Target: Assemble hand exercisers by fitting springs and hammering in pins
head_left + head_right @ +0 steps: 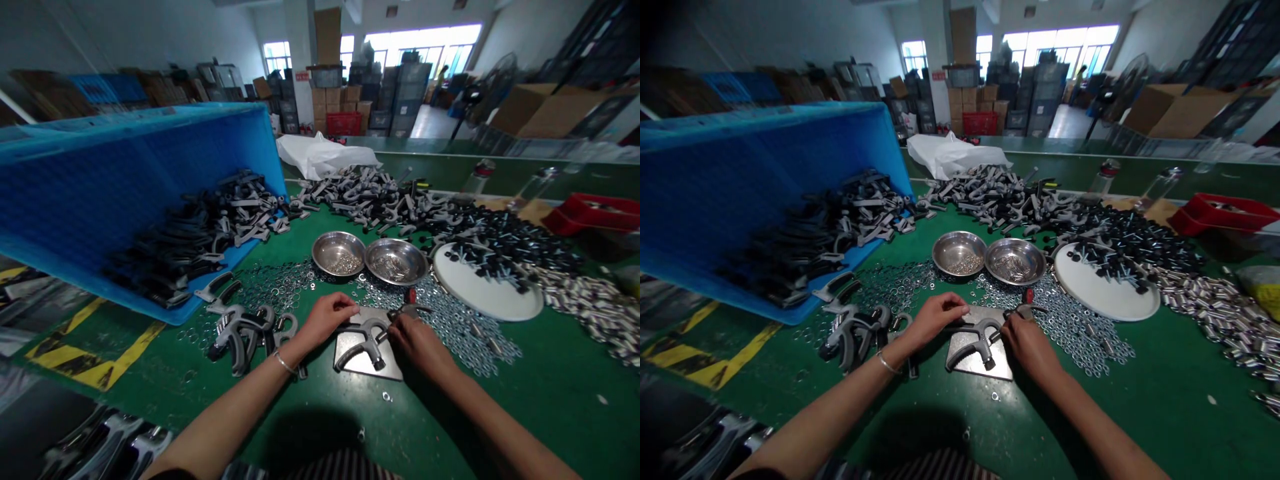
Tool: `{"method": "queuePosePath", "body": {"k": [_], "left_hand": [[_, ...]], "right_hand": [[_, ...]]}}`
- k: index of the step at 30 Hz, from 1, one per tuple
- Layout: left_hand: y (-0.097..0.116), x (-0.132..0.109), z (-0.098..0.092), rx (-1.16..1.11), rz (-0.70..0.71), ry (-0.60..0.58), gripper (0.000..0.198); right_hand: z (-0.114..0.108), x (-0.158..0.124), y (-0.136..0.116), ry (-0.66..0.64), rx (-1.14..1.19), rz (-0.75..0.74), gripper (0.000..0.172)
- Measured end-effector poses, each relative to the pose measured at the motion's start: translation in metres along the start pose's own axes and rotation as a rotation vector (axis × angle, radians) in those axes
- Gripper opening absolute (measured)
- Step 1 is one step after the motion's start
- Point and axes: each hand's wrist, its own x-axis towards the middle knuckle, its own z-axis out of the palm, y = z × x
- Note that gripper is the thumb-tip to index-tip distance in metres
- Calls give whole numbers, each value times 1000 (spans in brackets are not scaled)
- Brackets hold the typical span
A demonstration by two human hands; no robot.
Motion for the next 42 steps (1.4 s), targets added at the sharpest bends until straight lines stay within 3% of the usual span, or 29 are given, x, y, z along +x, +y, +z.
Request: {"method": "queuePosePath", "body": {"k": [6, 10, 15, 18, 21, 24, 26, 30, 35, 36, 40, 42], "left_hand": [[-11, -14, 19, 402, 217, -31, 11], [-19, -10, 34, 541, 205, -25, 9], [-18, -12, 38, 615, 190, -5, 11], [-18, -14, 42, 668, 212, 23, 13], [-21, -13, 45, 777, 321, -15, 14], [-22, -10, 44, 911, 477, -132, 15], [-21, -7, 42, 935, 488, -164, 16], [-18, -2, 38, 947, 493, -194, 17], [-14, -8, 37, 981, 518, -231, 18], [-15, -11, 37, 954, 485, -210, 27], [-21, -28, 39, 797, 291, -104, 103], [-25, -34, 42, 769, 235, -106, 111]], "right_hand": [[-7, 0, -5, -90, -323, -74, 17], [-12, -3, -9, -130, -449, -69, 20], [-16, 4, -22, -153, -513, -95, 15], [-24, 2, -17, -97, -548, -50, 16], [-31, -9, 7, 3, -602, 122, 28], [-37, -26, 35, -66, -530, 307, 34], [-40, -37, 44, -66, -378, 288, 34], [-47, -56, 32, 28, 26, 168, 33], [-45, -72, 12, -75, -33, 152, 30], [-45, -74, 10, -120, -57, 161, 30], [-47, -80, -9, -139, 0, 114, 31], [-47, -76, -23, -109, -15, 82, 32]]}}
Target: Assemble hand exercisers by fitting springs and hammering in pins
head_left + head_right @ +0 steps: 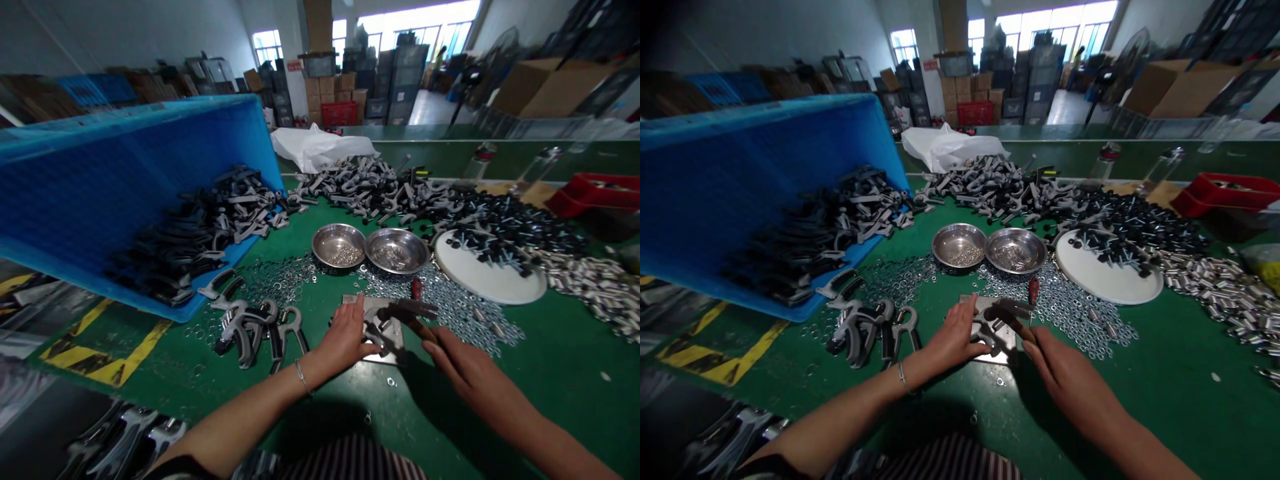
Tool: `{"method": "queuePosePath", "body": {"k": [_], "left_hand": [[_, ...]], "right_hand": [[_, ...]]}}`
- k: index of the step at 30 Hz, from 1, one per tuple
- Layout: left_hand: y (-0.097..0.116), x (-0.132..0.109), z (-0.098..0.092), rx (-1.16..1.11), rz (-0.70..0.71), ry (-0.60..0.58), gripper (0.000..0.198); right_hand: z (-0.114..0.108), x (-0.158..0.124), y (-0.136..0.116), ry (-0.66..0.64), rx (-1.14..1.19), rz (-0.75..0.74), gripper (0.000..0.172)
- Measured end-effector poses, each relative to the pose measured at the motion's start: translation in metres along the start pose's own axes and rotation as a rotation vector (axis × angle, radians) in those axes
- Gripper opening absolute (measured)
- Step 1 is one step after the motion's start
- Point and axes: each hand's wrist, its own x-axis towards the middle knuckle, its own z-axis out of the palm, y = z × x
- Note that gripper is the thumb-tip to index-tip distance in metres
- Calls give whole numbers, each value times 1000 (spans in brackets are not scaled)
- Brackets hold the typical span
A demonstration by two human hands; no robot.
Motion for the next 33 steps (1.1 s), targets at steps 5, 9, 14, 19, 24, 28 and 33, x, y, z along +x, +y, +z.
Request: {"method": "queuePosePath", "body": {"k": [5, 9, 14, 19, 24, 28, 33], "left_hand": [[1, -1, 4, 11, -4, 2, 109], [3, 5, -8, -51, 4, 1, 100], [0, 16, -37, -448, -168, -140, 77], [-2, 8, -34, -128, -61, 41, 39], [15, -12, -5, 38, -113, 24, 53], [19, -15, 2, 62, -160, 45, 46], [8, -11, -1, -34, -93, 18, 49]], "right_hand": [[3, 21, -15, -111, 41, -3, 29], [3, 9, 15, -86, 568, 276, 42], [-17, -11, 85, 9, 312, 476, 47], [-26, 39, 84, 215, -374, 193, 37], [-1, 114, 48, 195, -364, 308, 41], [-2, 119, 52, 201, -342, 331, 32], [-2, 82, 27, 242, 322, 162, 29]]}}
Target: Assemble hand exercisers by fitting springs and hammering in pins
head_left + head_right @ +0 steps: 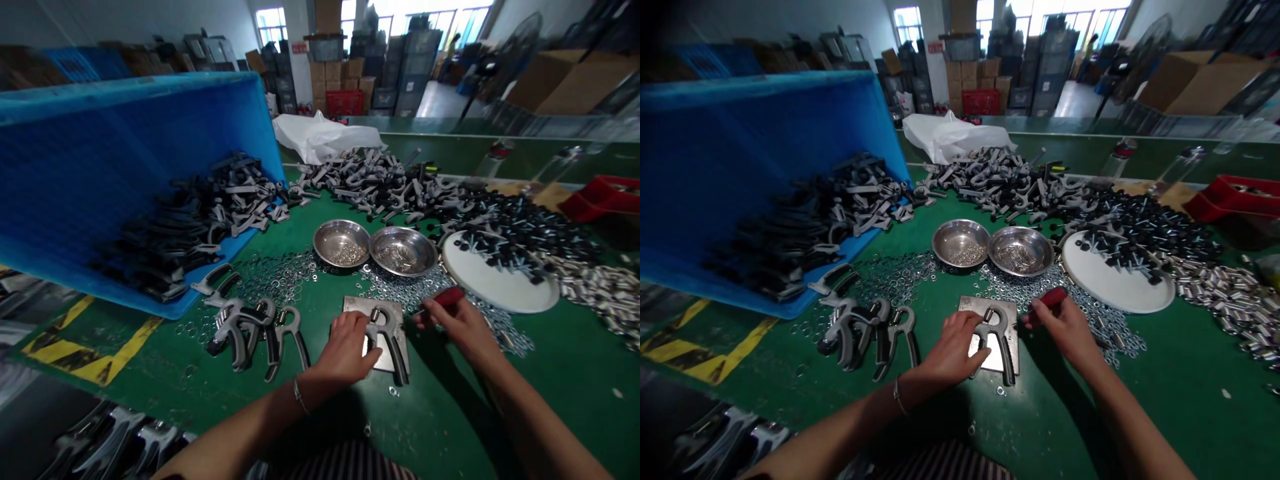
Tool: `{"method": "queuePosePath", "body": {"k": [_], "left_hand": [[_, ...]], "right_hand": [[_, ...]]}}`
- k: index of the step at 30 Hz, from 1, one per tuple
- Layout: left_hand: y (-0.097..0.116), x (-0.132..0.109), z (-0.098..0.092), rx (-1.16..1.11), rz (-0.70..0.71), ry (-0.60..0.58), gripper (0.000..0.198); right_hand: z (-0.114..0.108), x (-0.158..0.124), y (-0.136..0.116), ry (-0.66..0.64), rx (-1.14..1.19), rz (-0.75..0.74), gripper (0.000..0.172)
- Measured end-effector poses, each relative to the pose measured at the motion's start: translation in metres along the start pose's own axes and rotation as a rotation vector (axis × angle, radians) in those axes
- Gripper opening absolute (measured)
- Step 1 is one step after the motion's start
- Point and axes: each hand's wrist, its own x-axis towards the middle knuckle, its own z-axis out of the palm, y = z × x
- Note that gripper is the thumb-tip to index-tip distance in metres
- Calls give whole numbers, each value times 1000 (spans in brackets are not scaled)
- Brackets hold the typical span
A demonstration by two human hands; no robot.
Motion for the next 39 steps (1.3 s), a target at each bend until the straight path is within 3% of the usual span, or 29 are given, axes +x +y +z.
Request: {"method": "queuePosePath", "body": {"k": [2, 3, 6, 9, 16, 22, 26, 29, 33, 35, 37, 39], "left_hand": [[-3, 1, -1, -20, 8, -13, 47], [-3, 2, -1, -25, 5, -18, 45], [-4, 4, -2, -36, -2, -34, 45], [-4, 4, -1, -35, -9, -21, 45], [-5, 2, 4, -30, 8, 26, 47], [-4, 3, 2, -10, 2, 3, 44], [-1, 4, -1, 11, -14, -46, 45], [0, 4, -3, 4, -23, -59, 46], [-1, 5, -1, -9, -23, -46, 47], [0, 4, 2, -15, -37, -44, 46], [2, 1, 2, -24, -53, -62, 49], [3, -2, -5, -28, -52, -100, 61]], "right_hand": [[19, -14, -13, -26, 389, -20, 30], [30, -18, -17, -17, 477, -12, 31], [58, -21, -21, 28, 513, 16, 34], [67, -17, -16, 25, 503, 16, 33], [64, -18, -14, 12, 462, 40, 31], [69, -19, -23, 90, -11, -81, 35], [64, 7, -34, -85, 302, -28, 35], [54, 23, -31, -174, 521, 10, 45], [39, 17, -17, -120, 732, 17, 35], [33, 10, -9, -109, 702, 0, 29], [25, 9, 2, -17, 527, -33, 30], [11, 16, 18, 163, 161, -25, 33]]}}
